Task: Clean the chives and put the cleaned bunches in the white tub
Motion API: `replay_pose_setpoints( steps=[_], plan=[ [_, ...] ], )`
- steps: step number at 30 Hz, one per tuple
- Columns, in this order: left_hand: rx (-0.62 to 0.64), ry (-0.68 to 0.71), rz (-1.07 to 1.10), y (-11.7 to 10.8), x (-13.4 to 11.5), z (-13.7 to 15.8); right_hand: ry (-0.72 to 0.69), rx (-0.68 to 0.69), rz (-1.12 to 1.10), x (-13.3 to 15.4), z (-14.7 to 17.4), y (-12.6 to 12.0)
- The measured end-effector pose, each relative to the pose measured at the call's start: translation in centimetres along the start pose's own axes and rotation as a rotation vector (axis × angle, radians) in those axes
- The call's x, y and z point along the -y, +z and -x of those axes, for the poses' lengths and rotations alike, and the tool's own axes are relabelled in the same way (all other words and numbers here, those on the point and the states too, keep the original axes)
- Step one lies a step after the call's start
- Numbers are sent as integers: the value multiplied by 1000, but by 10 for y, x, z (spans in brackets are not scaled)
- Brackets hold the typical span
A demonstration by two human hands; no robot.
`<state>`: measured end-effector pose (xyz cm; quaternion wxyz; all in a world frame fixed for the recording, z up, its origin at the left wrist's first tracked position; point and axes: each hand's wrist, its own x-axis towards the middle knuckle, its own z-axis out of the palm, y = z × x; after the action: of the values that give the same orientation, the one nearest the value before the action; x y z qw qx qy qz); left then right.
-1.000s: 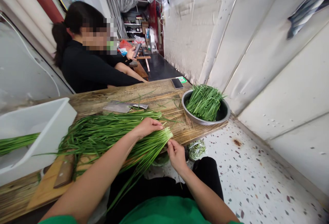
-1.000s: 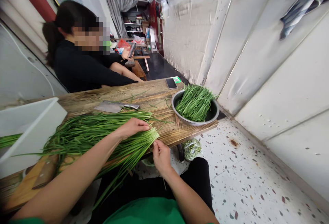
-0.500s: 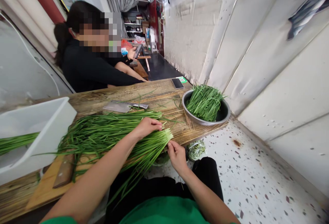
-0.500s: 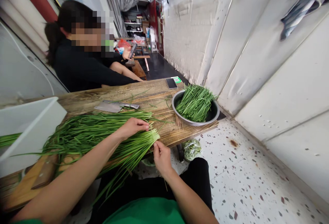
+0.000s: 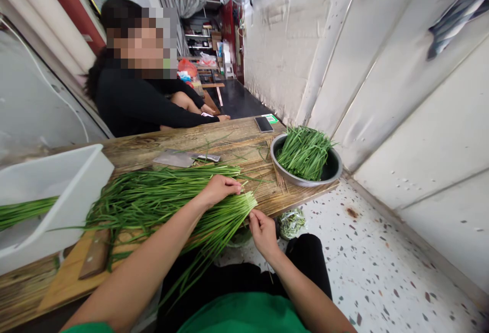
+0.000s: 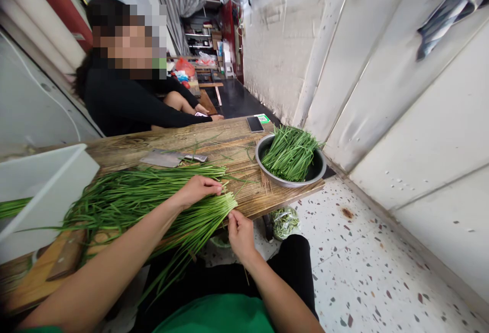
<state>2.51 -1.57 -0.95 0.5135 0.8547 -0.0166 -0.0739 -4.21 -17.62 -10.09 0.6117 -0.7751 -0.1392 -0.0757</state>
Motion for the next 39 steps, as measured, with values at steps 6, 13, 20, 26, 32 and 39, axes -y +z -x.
replay_pose_setpoints(
  steps=[6, 13, 20, 26, 32, 39],
  plan=[
    [-11, -33, -39, 1, 0, 1, 4, -3, -14, 1, 1, 0],
    [10, 52, -165, 2, 5, 0, 26, 4, -54, 0, 2, 3],
    [245, 300, -375, -5, -3, 6, 18, 2, -72, -1, 3, 2],
    [-26, 241, -444, -24, -16, 4, 4, -37, -32, -9, 16, 4],
    [-12, 334, -795, -10, -12, 7, 17, -38, -30, -11, 21, 5],
    [-114, 309, -939, -3, -4, 4, 26, -32, -5, -11, 13, 4]
  ],
)
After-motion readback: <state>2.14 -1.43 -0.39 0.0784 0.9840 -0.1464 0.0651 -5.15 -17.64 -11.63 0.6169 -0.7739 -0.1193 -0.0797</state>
